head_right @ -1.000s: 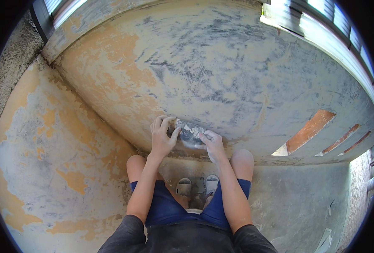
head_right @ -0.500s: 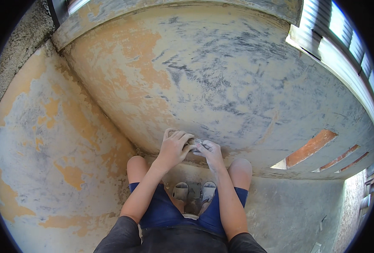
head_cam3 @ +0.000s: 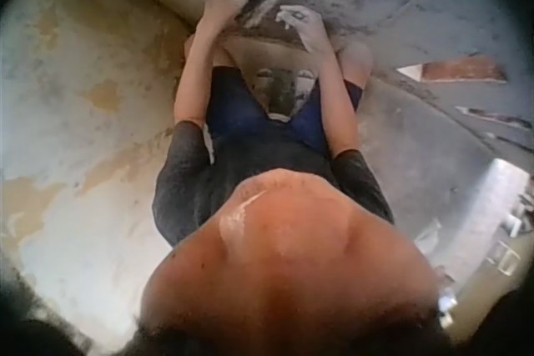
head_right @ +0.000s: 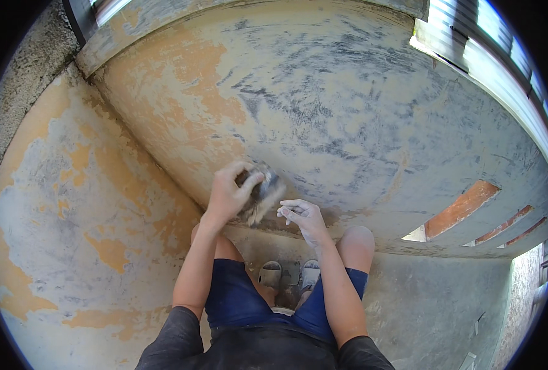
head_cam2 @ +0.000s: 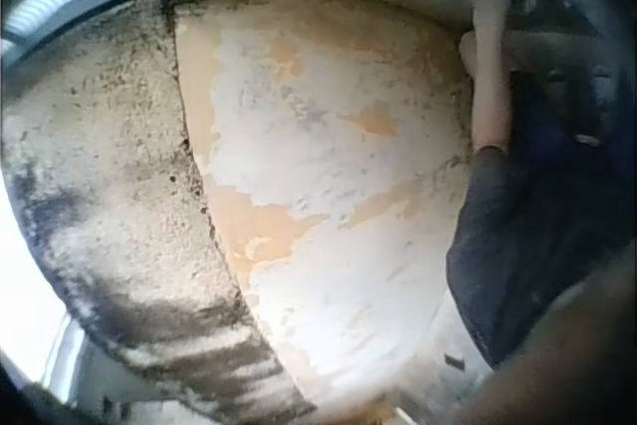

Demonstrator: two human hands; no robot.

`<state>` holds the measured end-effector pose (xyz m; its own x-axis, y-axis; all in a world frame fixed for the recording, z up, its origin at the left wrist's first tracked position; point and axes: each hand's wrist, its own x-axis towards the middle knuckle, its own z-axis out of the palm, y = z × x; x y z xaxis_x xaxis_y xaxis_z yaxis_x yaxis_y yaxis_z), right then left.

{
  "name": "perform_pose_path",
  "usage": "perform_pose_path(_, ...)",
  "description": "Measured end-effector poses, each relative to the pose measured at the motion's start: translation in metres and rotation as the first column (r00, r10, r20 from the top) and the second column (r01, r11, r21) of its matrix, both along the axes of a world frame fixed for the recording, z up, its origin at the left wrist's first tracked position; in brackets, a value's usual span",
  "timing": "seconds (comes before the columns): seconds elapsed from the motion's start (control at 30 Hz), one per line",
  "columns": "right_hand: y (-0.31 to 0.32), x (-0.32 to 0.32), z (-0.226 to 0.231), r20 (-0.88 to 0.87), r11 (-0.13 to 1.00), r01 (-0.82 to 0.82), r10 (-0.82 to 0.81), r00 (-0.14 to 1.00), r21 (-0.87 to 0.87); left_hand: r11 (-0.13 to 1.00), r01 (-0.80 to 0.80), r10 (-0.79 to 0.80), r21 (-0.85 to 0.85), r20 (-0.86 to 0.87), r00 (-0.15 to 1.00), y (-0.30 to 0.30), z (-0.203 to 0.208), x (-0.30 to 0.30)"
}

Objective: Sanding the surface of an interior wall using a piece of sandpaper.

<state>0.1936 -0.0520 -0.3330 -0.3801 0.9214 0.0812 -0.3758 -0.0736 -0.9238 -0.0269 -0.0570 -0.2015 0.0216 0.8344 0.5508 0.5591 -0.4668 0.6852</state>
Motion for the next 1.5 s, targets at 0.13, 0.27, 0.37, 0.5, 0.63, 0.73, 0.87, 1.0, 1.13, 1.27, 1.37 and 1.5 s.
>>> perform_pose_path(0.13, -0.003, 0.003, 0.001, -0.017, 0.998, -0.017, 0.016, 1.0, -0.056, 0.971, -0.19, 0.17, 0.145, 0.143, 0.975, 0.008, 0.041, -0.015)
perform_pose_path(0.27, 0.002, 0.003, -0.01, -0.036, 0.994, 0.008, -0.012, 0.999, -0.105, 0.937, -0.268, 0.187, 0.224, 0.326, 0.927, 0.008, 0.082, -0.027)
perform_pose_path(0.37, 0.002, 0.001, -0.012, -0.046, 0.994, 0.016, -0.021, 0.999, -0.105, 0.863, -0.341, 0.21, 0.374, 0.348, 0.914, 0.01, 0.1, -0.028)
perform_pose_path(0.5, 0.001, -0.005, -0.011, -0.033, 0.992, -0.009, 0.004, 0.999, -0.128, 0.544, -0.583, 0.328, 0.604, 0.487, 0.81, 0.023, 0.098, -0.026)
perform_pose_path(0.63, 0.001, -0.01, -0.011, -0.028, 0.991, -0.041, 0.038, 0.999, -0.125, 0.366, -0.346, 0.256, 0.864, 0.263, 0.93, 0.042, 0.087, -0.015)
perform_pose_path(0.73, 0.0, -0.013, -0.011, -0.016, 0.99, -0.045, 0.043, 0.999, -0.137, 0.455, -0.21, 0.385, 0.866, 0.021, 0.923, 0.06, 0.077, 0.001)
perform_pose_path(0.87, -0.002, -0.016, -0.008, -0.001, 0.988, -0.04, 0.041, 0.999, -0.146, 0.597, -0.21, 0.423, 0.774, -0.081, 0.902, 0.074, 0.066, 0.005)
perform_pose_path(1.0, -0.003, -0.018, -0.009, 0.012, 0.989, -0.05, 0.053, 0.999, -0.138, 0.626, -0.204, 0.454, 0.753, -0.139, 0.88, 0.091, 0.055, 0.011)
perform_pose_path(1.13, -0.005, -0.021, -0.004, 0.071, 0.986, -0.05, 0.062, 0.996, -0.159, 0.607, -0.192, 0.417, 0.771, -0.103, 0.903, 0.107, 0.04, 0.011)
perform_pose_path(1.27, -0.006, -0.024, -0.002, 0.095, 0.99, -0.054, 0.067, 0.993, -0.127, 0.618, -0.189, 0.386, 0.763, -0.085, 0.919, 0.109, 0.0, 0.015)
perform_pose_path(1.37, -0.004, -0.026, -0.001, 0.121, 0.991, -0.063, 0.078, 0.99, -0.118, 0.677, -0.157, 0.364, 0.719, -0.142, 0.921, 0.106, -0.031, 0.014)
perform_pose_path(1.5, -0.003, -0.025, -0.002, 0.111, 0.99, -0.046, 0.06, 0.992, -0.131, 0.653, -0.171, 0.364, 0.737, -0.109, 0.925, 0.102, 0.022, 0.023)
